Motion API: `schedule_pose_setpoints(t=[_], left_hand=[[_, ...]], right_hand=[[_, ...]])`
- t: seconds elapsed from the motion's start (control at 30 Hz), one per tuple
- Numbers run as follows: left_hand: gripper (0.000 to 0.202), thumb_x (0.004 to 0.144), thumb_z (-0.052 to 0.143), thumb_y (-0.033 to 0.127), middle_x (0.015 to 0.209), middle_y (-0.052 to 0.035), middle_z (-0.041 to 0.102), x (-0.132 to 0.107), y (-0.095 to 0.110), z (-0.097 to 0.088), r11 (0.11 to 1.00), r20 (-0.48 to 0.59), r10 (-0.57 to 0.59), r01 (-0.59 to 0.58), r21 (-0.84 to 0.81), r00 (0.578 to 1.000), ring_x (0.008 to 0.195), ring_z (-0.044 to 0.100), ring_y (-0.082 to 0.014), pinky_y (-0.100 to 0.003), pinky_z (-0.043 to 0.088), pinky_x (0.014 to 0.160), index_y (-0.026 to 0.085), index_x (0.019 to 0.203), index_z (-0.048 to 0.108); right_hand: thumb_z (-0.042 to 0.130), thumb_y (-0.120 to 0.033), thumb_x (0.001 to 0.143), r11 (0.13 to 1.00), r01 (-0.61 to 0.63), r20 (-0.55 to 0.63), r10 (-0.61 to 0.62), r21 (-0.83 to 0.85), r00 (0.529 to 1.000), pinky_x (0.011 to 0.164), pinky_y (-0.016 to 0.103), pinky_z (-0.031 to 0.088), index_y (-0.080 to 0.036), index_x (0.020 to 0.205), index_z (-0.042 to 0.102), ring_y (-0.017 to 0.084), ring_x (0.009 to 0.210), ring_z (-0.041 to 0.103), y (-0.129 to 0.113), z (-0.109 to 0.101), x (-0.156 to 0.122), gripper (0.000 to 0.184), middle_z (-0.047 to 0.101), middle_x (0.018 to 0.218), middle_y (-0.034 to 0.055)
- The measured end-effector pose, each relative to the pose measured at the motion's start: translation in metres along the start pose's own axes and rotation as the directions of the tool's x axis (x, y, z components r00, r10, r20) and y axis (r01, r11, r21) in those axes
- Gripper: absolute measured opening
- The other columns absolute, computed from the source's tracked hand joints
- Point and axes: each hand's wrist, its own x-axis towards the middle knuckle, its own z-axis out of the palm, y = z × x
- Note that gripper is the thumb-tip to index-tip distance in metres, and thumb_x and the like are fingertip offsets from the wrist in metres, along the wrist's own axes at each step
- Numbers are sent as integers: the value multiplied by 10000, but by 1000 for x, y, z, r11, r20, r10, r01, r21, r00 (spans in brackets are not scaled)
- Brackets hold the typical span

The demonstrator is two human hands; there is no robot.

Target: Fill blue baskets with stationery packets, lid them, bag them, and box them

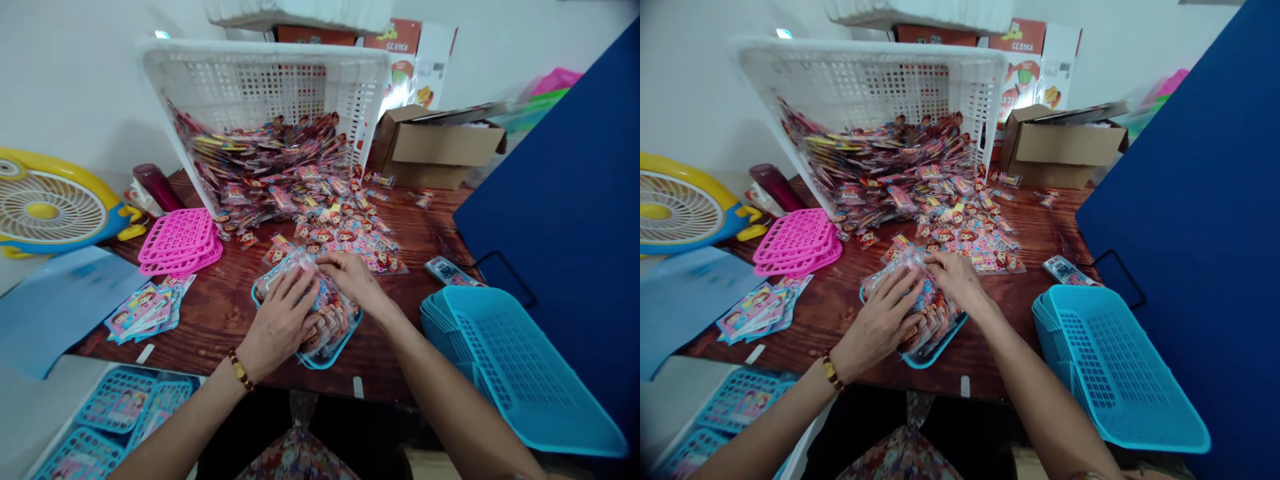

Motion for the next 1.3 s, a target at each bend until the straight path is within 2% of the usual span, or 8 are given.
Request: schedule_pose_setpoints(t=[0.47, 0.63, 0.73, 0.87, 1.0, 1.1, 1.2, 1.3], left_hand=[[438, 970, 435, 384, 1466, -92, 492, 18, 1, -1, 995, 207, -57, 38, 94, 977, 1351, 444, -263, -455, 361, 1114, 171, 1346, 511], [426, 979, 408, 371, 1444, -97, 516, 21, 6, 3, 990, 237, -84, 54, 130, 968, 1333, 465, -277, -472, 376, 1094, 176, 1343, 515], [440, 973, 415, 351, 1474, -120, 476, 17, 9, 10, 981, 226, -110, 69, 182, 968, 1361, 427, -306, -503, 352, 1108, 165, 1363, 501], [449, 970, 410, 335, 1481, -138, 463, 15, 13, 17, 975, 222, -125, 78, 210, 967, 1375, 403, -325, -526, 338, 1118, 146, 1368, 494], [460, 966, 427, 324, 1493, -156, 441, 15, 11, 18, 982, 207, -144, 114, 152, 968, 1389, 382, -328, -545, 331, 1126, 135, 1384, 473], [471, 973, 428, 346, 1494, -144, 442, 14, 2, 11, 992, 207, -126, 130, -4, 970, 1403, 367, -304, -546, 333, 1136, 157, 1404, 444], [481, 975, 438, 367, 1510, -130, 421, 13, -9, 0, 969, 200, -75, 119, -215, 977, 1417, 356, -260, -492, 366, 1140, 190, 1422, 420], [435, 982, 421, 288, 1526, -126, 396, 14, -17, -10, 935, 182, -52, 112, -336, 982, 1426, 348, -222, -451, 371, 1148, 198, 1407, 447]], right_hand=[[544, -237, 845, 989, -134, -67, 138, 62, 988, 669, 266, 433, -213, 849, 751, 157, 713, 629, 30, -2, 18, 208, 733, 783, 4], [610, -325, 784, 953, -65, 4, 67, 296, 998, 612, 246, 413, -177, 864, 704, 127, 631, 564, 41, 1, 21, 193, 675, 716, -13], [641, -353, 732, 885, -96, -73, 145, 456, 987, 606, 237, 423, -177, 877, 686, 122, 637, 566, 47, -2, 23, 232, 678, 752, -13], [650, -373, 728, 869, -89, -79, 146, 487, 986, 645, 243, 452, -179, 887, 689, 131, 679, 590, 57, -1, 28, 254, 697, 788, -6], [560, -325, 834, 964, -181, -196, 220, 195, 956, 690, 252, 462, -185, 967, 679, 142, 727, 611, 73, 3, 37, 227, 699, 819, 0], [605, -256, 827, 951, -265, -39, 262, -159, 964, 747, 282, 466, -222, 966, 694, 175, 792, 636, 73, -3, 33, 169, 711, 837, 15], [614, -242, 843, 936, -245, -69, 235, -251, 970, 862, 363, 461, -207, 1042, 690, 249, 966, 636, 47, -13, 9, 216, 708, 1021, 100], [431, -290, 963, 946, -93, -218, 25, -309, 976, 979, 419, 427, -173, 1156, 651, 270, 1118, 581, 2, -9, -27, 315, 655, 1176, 146]])
